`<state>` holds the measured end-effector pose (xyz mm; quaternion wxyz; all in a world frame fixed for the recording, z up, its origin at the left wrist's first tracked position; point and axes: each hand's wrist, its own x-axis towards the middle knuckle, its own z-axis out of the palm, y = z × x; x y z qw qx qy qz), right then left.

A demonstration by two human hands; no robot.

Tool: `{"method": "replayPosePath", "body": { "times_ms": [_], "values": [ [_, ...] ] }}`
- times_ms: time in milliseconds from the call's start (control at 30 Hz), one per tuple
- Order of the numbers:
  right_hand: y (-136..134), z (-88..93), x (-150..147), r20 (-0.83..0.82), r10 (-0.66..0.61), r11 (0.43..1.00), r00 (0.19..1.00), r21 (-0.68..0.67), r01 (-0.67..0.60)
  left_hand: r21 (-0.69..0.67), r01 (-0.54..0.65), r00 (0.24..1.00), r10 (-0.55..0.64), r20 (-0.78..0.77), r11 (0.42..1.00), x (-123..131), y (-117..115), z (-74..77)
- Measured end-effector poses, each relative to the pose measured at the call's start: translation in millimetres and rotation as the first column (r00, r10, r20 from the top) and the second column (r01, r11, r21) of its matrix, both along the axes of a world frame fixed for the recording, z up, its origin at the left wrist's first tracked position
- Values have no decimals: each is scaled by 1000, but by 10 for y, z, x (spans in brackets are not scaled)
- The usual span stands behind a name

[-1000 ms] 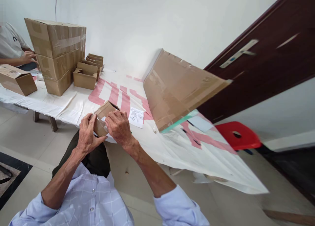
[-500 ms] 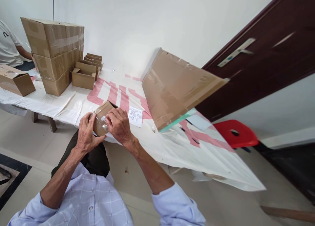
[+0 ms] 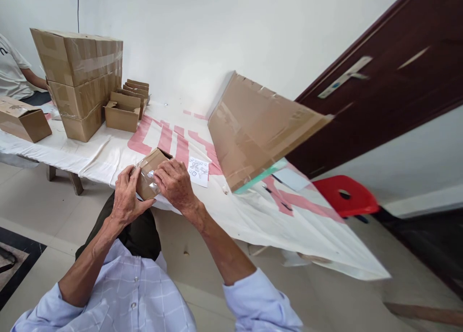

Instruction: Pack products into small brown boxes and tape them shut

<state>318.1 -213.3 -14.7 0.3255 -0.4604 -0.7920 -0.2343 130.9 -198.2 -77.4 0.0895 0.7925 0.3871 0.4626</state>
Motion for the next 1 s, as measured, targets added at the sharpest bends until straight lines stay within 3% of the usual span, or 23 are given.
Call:
{"method": "replayPosePath", "body": {
  "times_ms": [100,167,233,333,433,567,733,867,1000],
  "values": [
    [-31,82,-19,-239,77,997,968,-6,-81,7,10,1000,-10,1,1000,-16,19,3],
    [-55,185,34,-458,108,994,882,32,-105,6,26,1000,-26,11,1000,-55,64,-2],
    [-54,279,165,-606,114,993,787,103,-64,-3,54,998,-54,36,999,-134,143,-10],
    [3,281,503,-680,64,987,731,150,54,-32,104,990,-100,95,994,-342,315,-29],
    [83,37,937,-714,-73,979,697,80,185,-120,135,981,-115,157,984,-624,550,-81],
    [171,-535,1468,-730,-286,942,620,-95,322,-314,204,945,-102,312,927,-944,912,-218],
    [309,-1171,1915,-630,-481,874,610,-296,384,-404,313,862,-79,500,859,-1061,1207,-288],
    [496,-1454,2197,-511,-594,804,621,-402,437,-456,332,856,-61,513,826,-1057,1293,-226],
    [699,-1600,2417,-465,-635,770,617,-438,464,-486,215,905,14,426,847,-1054,1359,-220]
  ]
}}
